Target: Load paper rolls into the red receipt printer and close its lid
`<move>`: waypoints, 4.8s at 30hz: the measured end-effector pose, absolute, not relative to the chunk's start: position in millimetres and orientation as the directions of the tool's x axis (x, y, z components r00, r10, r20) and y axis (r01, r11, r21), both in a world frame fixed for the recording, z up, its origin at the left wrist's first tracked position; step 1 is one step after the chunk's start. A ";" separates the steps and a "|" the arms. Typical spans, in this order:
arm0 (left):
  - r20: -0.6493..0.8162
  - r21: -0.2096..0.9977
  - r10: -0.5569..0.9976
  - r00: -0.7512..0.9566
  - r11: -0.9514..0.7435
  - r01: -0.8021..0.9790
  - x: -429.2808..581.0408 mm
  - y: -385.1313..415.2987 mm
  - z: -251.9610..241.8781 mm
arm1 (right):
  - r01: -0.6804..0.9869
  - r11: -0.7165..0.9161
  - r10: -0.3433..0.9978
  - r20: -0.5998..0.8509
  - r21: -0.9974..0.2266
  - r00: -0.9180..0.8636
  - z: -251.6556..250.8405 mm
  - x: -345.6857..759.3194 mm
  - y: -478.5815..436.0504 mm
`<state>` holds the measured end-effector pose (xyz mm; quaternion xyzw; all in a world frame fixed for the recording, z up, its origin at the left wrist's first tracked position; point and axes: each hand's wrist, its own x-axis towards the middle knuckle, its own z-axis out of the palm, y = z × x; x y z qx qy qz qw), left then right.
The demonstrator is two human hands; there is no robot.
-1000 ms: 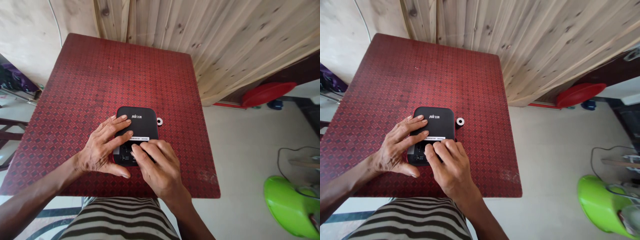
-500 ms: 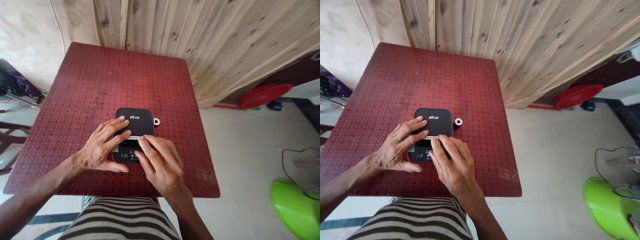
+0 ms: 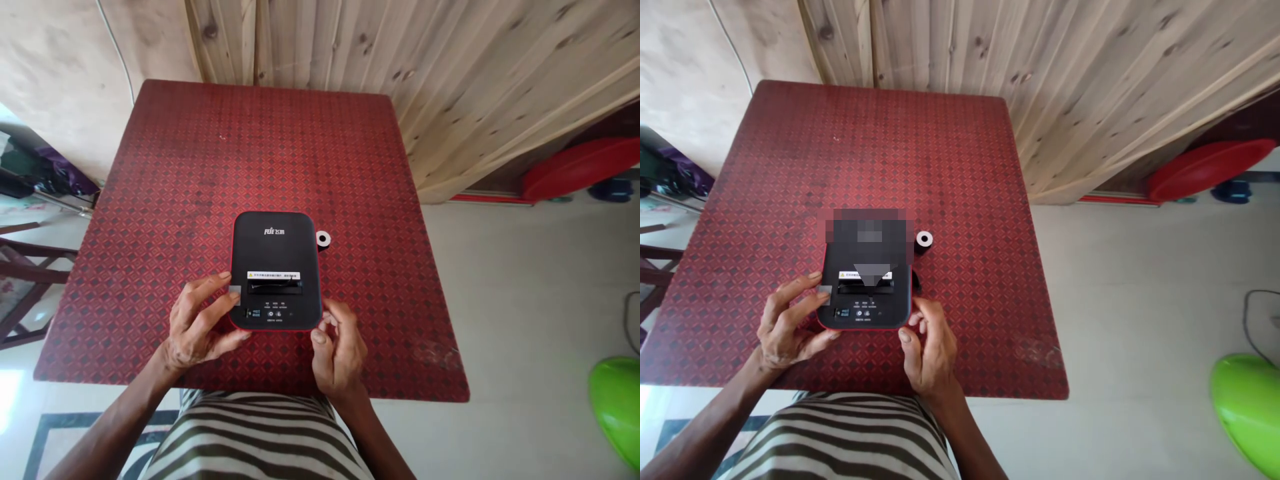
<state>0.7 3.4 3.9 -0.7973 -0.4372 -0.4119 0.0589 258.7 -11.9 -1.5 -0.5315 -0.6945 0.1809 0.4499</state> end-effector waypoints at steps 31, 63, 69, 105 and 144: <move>0.556 0.692 0.820 0.136 -0.547 0.471 4.7 11.2 -5.6 | 0.497 0.266 0.945 0.326 -0.826 0.035 1.1 263.6 -6.8; 0.635 0.556 0.749 0.188 -0.612 0.562 4.1 12.0 -1.7 | 0.688 0.542 0.840 0.330 -0.483 -0.430 121.6 248.1 65.3; 0.642 0.545 0.743 0.188 -0.615 0.570 4.4 14.5 1.6 | 0.378 0.255 0.964 0.265 -0.890 -0.027 75.8 317.6 32.1; 0.635 0.554 0.753 0.173 -0.600 0.577 1.7 15.9 -3.2 | 0.445 0.097 0.995 0.082 -0.890 -0.053 8.3 324.0 95.2; 0.618 0.521 0.759 0.205 -0.590 0.617 7.0 11.1 -0.6 | 0.795 0.598 0.769 -0.208 -0.100 -0.604 96.2 198.6 115.8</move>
